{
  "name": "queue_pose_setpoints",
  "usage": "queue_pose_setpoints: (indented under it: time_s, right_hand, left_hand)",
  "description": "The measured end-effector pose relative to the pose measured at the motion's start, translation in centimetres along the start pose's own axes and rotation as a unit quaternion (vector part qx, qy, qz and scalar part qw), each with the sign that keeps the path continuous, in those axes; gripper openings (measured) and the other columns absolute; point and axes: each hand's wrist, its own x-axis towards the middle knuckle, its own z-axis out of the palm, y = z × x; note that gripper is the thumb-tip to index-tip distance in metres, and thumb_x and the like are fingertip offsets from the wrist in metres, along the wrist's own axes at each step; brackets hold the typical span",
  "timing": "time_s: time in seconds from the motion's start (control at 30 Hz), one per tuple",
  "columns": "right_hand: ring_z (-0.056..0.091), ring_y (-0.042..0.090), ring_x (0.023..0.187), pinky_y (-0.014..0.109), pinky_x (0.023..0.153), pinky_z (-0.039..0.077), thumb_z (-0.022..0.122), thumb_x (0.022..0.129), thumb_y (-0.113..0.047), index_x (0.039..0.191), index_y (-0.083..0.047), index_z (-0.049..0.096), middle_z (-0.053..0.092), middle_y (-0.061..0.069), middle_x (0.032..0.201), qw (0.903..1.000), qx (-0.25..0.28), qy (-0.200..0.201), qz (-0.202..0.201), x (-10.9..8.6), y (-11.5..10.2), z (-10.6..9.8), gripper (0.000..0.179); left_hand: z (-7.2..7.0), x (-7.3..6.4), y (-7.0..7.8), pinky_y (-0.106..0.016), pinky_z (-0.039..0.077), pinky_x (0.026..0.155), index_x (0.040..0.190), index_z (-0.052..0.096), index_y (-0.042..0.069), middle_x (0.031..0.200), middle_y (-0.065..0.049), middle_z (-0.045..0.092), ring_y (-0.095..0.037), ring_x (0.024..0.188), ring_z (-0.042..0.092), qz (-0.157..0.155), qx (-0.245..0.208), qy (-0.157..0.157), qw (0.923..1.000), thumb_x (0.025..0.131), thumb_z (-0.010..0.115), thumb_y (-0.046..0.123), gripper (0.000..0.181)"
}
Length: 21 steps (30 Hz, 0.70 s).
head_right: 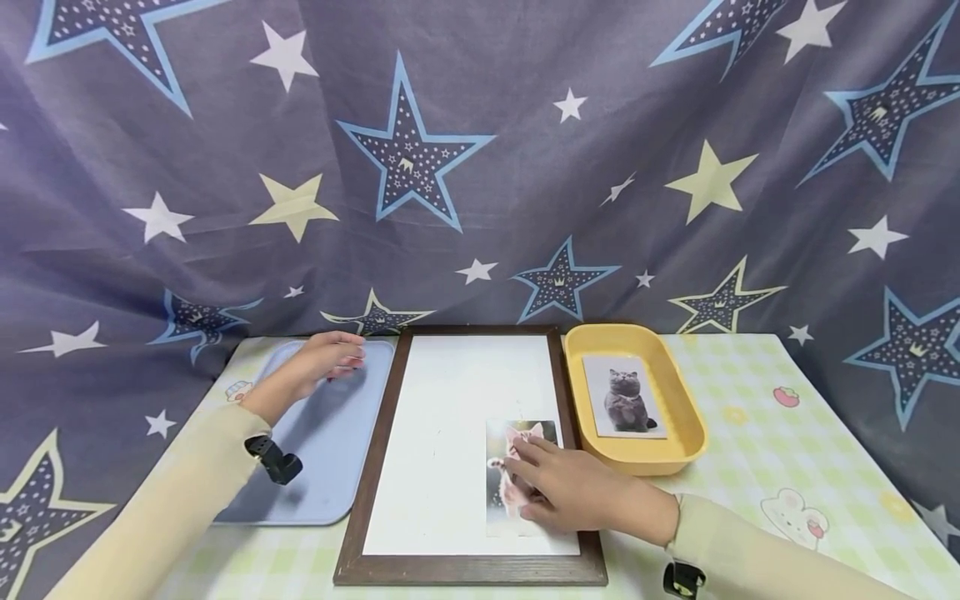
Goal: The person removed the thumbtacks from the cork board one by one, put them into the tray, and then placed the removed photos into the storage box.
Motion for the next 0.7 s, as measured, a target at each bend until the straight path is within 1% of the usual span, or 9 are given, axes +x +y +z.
queue_pose_setpoints:
  time_s: [0.07,0.13,0.2,0.27,0.37,0.47,0.53,0.6,0.7]
  right_hand:
    - [0.045,0.04,0.144,0.054,0.106,0.052,0.06,0.101,-0.045,0.153,-0.014,0.047,0.043,0.017,0.159,1.0,0.001,0.0,0.0,0.0,0.0,0.0,0.062]
    - [0.045,0.041,0.144,0.054,0.106,0.052,0.06,0.101,-0.045,0.153,-0.013,0.047,0.042,0.017,0.159,1.0,0.0,0.002,-0.003,-0.1,0.0,0.0,0.062]
    - [0.045,0.042,0.143,0.054,0.105,0.052,0.06,0.101,-0.046,0.153,-0.013,0.047,0.042,0.018,0.159,1.0,0.0,0.004,-0.007,-0.1,0.0,0.0,0.062]
    - [0.045,0.042,0.143,0.054,0.105,0.052,0.06,0.101,-0.045,0.152,-0.013,0.048,0.042,0.018,0.159,1.0,0.0,0.006,-0.008,-0.1,0.1,0.1,0.062]
    - [0.045,0.043,0.143,0.054,0.106,0.051,0.06,0.101,-0.044,0.152,-0.012,0.048,0.041,0.019,0.159,0.9999,0.002,0.007,-0.007,-0.1,0.1,0.2,0.062]
    - [0.045,0.043,0.143,0.055,0.106,0.051,0.06,0.101,-0.044,0.152,-0.011,0.048,0.041,0.019,0.159,0.9999,0.006,0.008,-0.007,-0.1,0.1,0.3,0.061]
    - [0.044,0.042,0.144,0.055,0.107,0.051,0.06,0.101,-0.044,0.152,-0.012,0.048,0.041,0.019,0.16,0.9999,0.009,0.005,-0.003,-0.1,0.1,0.3,0.062]
    - [0.044,0.042,0.144,0.055,0.107,0.051,0.06,0.101,-0.044,0.153,-0.013,0.047,0.04,0.018,0.16,0.9999,0.01,0.003,0.0,-0.1,0.1,0.2,0.062]
    - [0.043,0.041,0.145,0.054,0.108,0.05,0.061,0.101,-0.044,0.153,-0.013,0.047,0.04,0.017,0.161,0.9999,0.01,-0.002,0.005,0.0,0.0,0.2,0.062]
  left_hand:
    - [0.8,-0.3,0.4,-0.035,0.059,0.092,0.14,0.05,-0.008,0.114,-0.011,0.066,-0.013,0.094,0.067,0.008,-0.002,-0.019,0.9998,0.099,0.055,0.01,0.045]
    - [1.7,-0.6,0.7,-0.038,0.059,0.095,0.139,0.05,-0.009,0.115,-0.014,0.067,-0.015,0.095,0.068,0.015,-0.003,-0.037,0.9992,0.099,0.055,0.011,0.044]
    - [2.5,-0.8,1.0,-0.041,0.058,0.098,0.139,0.05,-0.009,0.113,-0.014,0.069,-0.014,0.093,0.068,0.02,-0.008,-0.058,0.9981,0.099,0.054,0.01,0.044]
    - [3.3,-1.0,1.2,-0.042,0.057,0.098,0.139,0.049,-0.01,0.111,-0.014,0.071,-0.014,0.092,0.069,0.022,-0.011,-0.078,0.9966,0.099,0.055,0.01,0.045]
    - [4.3,-1.4,1.7,-0.041,0.057,0.099,0.14,0.049,-0.009,0.115,-0.017,0.071,-0.02,0.097,0.071,0.02,-0.01,-0.107,0.994,0.099,0.055,0.011,0.046]
    - [5.3,-1.9,2.1,-0.041,0.056,0.102,0.142,0.05,-0.007,0.127,-0.022,0.067,-0.029,0.111,0.069,0.016,0.003,-0.127,0.9917,0.1,0.056,0.014,0.047]
    - [5.8,-2.2,2.3,-0.041,0.056,0.103,0.142,0.051,-0.006,0.131,-0.023,0.065,-0.032,0.116,0.067,0.013,0.01,-0.138,0.9904,0.101,0.056,0.016,0.047]
    - [6.4,-2.3,2.3,-0.041,0.056,0.103,0.141,0.052,-0.005,0.131,-0.023,0.066,-0.032,0.117,0.067,0.011,0.008,-0.148,0.989,0.1,0.058,0.015,0.046]
    - [7.2,-2.3,2.3,-0.04,0.057,0.102,0.139,0.054,-0.005,0.129,-0.023,0.067,-0.029,0.112,0.069,0.005,-0.002,-0.163,0.9865,0.098,0.061,0.013,0.046]
